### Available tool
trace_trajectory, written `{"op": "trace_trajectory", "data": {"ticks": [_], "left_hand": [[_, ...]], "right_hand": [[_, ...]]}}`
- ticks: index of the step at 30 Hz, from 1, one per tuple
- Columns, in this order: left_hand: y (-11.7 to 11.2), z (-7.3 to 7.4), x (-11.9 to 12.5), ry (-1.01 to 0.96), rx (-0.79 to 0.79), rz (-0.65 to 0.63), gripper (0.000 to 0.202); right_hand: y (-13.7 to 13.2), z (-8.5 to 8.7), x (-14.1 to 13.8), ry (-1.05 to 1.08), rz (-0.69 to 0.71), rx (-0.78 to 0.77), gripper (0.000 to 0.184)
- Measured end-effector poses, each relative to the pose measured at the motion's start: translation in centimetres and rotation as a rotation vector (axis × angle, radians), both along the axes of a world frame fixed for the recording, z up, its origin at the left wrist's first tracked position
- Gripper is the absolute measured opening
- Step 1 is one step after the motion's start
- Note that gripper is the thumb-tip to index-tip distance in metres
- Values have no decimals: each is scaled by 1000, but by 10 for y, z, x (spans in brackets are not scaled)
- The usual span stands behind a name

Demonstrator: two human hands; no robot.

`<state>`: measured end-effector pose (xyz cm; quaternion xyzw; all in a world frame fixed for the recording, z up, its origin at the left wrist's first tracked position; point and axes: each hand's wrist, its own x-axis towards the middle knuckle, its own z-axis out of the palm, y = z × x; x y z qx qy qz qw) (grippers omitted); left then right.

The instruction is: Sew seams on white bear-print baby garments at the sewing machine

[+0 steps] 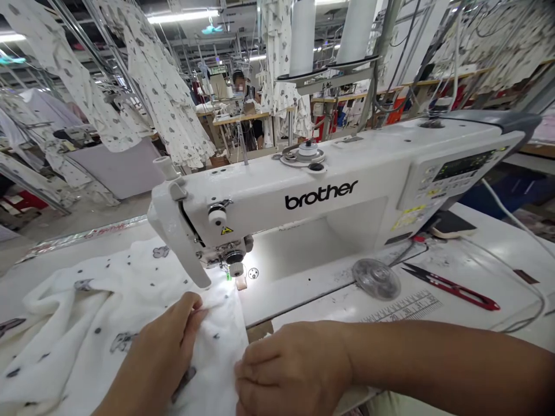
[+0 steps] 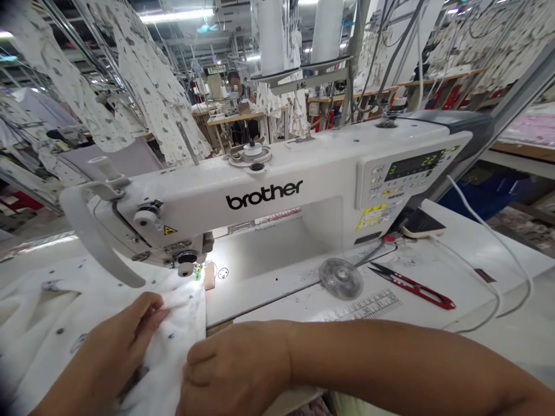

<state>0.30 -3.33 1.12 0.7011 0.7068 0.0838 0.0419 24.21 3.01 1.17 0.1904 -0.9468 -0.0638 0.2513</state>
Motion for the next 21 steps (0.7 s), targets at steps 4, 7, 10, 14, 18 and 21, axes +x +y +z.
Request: {"op": "trace_trajectory", "data": {"ticks": [4,7,10,14,18,21], "left_hand": [[-1,-2,-1,151,212,-189,18],[4,-5,1,280,396,-431,33],[9,-8,-2,323,405,-612,49],[11,-17,-8,260,402,-622,51],[21,-24,-11,204,353,-597,51],[39,-23,-13,145,263,-553,47]], "right_hand": [[-3,0,-4,-132,-59,-171,16],[-1,2,-5,-187,-52,-198,19],[2,4,-4,-216,-28,-195,18],[6,2,-3,-263,-23,-207,12],[11,0,-3,-259,-49,-203,10],[16,-1,-5,-206,-147,-198,13]]}}
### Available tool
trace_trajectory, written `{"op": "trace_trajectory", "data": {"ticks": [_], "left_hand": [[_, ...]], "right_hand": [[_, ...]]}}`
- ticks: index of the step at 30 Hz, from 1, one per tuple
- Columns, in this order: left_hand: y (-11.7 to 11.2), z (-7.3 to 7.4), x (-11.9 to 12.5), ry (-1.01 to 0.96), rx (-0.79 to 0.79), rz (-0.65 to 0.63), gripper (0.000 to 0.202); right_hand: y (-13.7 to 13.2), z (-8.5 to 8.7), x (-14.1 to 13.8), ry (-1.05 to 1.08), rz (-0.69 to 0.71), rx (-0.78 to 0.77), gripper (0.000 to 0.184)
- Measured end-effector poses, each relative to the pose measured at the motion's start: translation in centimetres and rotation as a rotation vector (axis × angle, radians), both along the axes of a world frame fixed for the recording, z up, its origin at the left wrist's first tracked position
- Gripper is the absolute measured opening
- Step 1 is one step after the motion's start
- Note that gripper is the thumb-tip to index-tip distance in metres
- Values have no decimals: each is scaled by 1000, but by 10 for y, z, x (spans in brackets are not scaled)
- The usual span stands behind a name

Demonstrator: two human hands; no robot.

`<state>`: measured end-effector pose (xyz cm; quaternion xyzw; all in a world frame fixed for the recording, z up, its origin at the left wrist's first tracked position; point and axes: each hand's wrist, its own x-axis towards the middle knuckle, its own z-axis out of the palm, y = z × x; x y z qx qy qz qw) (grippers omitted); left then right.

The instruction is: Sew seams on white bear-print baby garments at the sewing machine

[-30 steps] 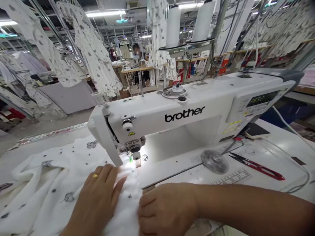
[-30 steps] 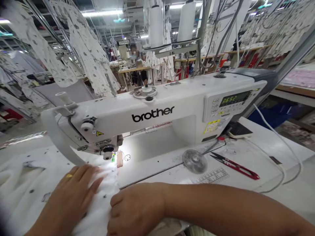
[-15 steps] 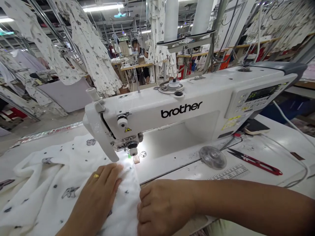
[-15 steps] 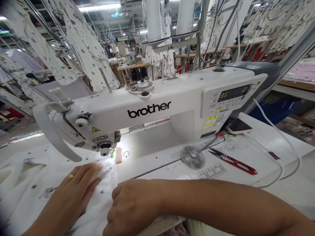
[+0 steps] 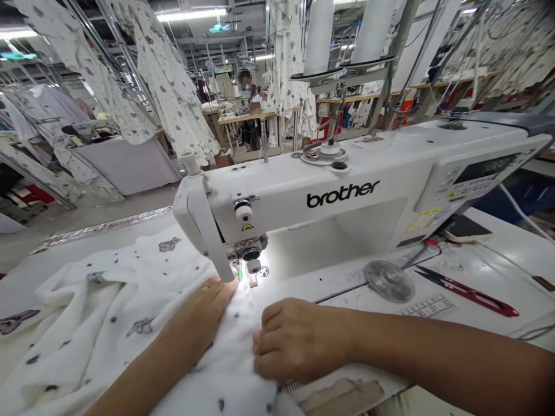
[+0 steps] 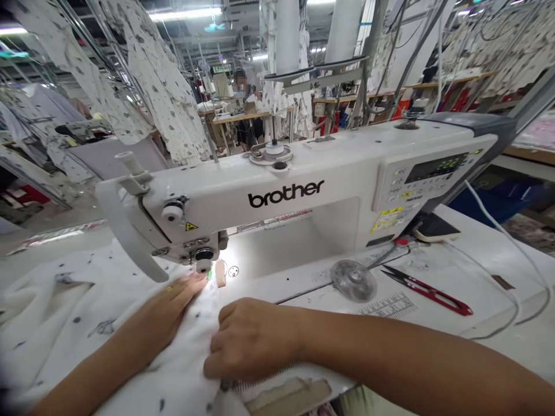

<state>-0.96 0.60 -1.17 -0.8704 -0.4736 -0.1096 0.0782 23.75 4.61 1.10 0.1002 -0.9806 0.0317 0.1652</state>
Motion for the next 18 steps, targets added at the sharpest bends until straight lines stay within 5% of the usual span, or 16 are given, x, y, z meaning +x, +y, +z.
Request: {"op": "trace_trajectory", "data": {"ticks": [5,9,13,18], "left_hand": [[23,19,-2,-18,-161,-15,39],[5,31,3,-47,-138,2,36],[-18,24,7,-78,-89,6,35],[-3,14,4,-71,-50,24,35]], "right_hand": [[6,-2,-2,29,-82,-14,18],[6,-3,-2,50,-81,-20,21],[6,-3,-3,35,-80,-25,19],[14,-11,-8,39,-167,-48,23]]}}
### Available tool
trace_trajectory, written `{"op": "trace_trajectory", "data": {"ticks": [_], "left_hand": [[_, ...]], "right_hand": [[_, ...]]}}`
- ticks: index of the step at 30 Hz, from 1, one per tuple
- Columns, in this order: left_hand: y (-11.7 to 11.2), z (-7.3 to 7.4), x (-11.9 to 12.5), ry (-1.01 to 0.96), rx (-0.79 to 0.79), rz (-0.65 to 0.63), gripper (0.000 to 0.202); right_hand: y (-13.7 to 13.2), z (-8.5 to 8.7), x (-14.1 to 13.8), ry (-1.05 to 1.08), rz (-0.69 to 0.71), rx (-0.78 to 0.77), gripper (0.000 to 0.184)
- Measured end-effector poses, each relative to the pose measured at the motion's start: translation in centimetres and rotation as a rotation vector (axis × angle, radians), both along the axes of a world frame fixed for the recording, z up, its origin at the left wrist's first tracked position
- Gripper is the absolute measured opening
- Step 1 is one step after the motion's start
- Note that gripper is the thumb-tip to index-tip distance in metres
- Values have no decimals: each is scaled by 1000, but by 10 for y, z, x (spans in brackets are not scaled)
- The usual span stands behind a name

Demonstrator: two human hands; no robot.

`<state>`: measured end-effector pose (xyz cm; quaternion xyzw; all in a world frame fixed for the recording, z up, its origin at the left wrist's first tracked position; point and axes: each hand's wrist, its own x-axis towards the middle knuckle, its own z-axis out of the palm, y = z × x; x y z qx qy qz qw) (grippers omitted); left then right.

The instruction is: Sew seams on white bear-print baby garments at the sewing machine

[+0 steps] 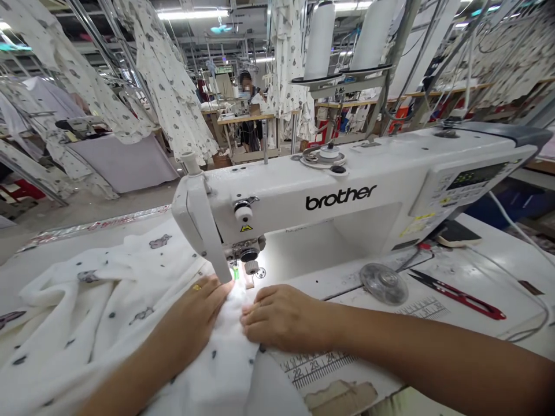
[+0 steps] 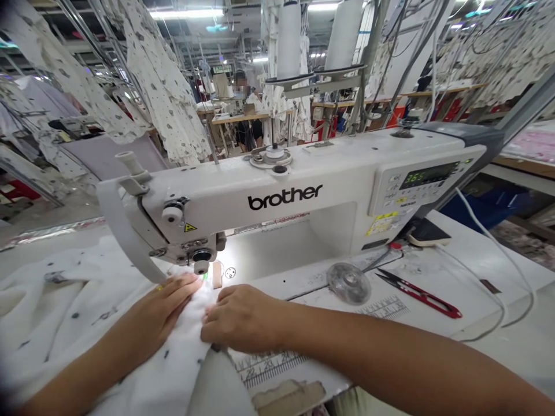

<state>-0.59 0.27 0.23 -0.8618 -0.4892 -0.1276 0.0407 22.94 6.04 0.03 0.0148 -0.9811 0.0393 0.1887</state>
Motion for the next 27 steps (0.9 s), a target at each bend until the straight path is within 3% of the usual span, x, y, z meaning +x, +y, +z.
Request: {"op": "trace_trajectory", "data": {"ticks": [5,10,13,17,22,27], "left_hand": [[28,1,-9,10,-81,13,33],[43,5,-19,20,-122,31,32],[36,15,-13,12,-150,69,29],[10,21,6,-38,-145,79,33],[-9,7,10,3,-22,11,38],[5,0,-3,41,-39,45,41]], "right_hand": [[10,-7,-9,9,-110,-47,28],[15,-2,-14,-21,-196,-80,26],[16,0,-12,-7,-191,-124,22],[15,-1,-9,3,-171,-157,15],[14,-1,-8,-24,-162,-130,15],[14,-2,-12,-2,-219,-125,17]]}}
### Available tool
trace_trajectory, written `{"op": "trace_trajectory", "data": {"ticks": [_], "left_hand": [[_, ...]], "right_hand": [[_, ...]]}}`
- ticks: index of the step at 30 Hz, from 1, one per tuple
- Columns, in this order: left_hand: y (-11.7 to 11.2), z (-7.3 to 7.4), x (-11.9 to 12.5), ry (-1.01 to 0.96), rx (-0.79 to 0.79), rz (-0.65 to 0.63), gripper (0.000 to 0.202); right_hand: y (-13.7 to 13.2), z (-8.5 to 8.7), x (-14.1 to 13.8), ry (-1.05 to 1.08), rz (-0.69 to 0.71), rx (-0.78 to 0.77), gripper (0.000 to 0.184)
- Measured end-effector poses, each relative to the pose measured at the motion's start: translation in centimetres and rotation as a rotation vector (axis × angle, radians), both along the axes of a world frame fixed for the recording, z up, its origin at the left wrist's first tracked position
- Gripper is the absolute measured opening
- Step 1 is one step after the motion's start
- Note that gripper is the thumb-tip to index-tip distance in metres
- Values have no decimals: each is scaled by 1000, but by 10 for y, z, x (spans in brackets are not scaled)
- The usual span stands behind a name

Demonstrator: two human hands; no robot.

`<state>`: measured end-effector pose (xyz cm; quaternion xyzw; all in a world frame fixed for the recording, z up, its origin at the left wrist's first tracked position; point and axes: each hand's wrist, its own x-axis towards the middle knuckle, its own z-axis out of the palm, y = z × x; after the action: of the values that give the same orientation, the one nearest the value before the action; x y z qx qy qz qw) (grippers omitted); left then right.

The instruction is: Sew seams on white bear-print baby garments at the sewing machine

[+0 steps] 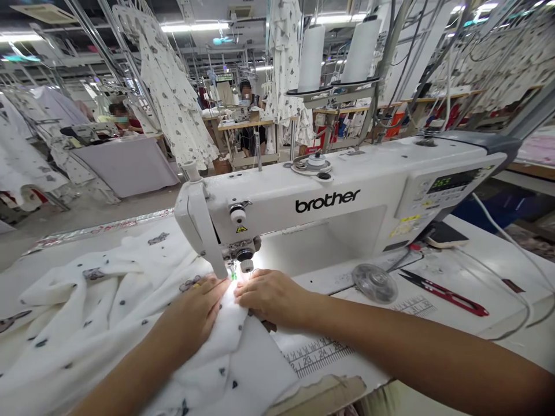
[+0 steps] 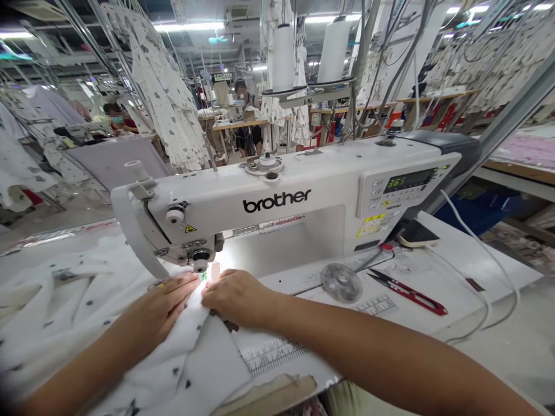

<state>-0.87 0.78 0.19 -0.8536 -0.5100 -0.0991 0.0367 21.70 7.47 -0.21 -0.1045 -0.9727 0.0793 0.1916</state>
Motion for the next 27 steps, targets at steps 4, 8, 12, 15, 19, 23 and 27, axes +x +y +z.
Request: {"op": "trace_trajectory", "data": {"ticks": [4,8,12,15,19,23,27], "left_hand": [[14,10,-7,-58,-93,4,35],[5,26,3,-103,-132,22,31],[-23,23,26,-216,-152,81,33],[-35,7,33,-282,-63,130,35],[-28,1,20,-396,-96,96,25],[-15,15,2,-520,-217,-17,27],[-7,24,-3,-565,-290,-25,29]], "right_hand": [[1,2,-5,-29,-73,-7,20],[1,2,-3,4,-53,-42,15],[2,0,3,132,-100,-108,14],[4,1,7,156,-217,-151,12],[5,6,9,119,-246,-166,12],[2,8,1,42,-166,-32,15],[1,11,-10,-139,-75,207,12]]}}
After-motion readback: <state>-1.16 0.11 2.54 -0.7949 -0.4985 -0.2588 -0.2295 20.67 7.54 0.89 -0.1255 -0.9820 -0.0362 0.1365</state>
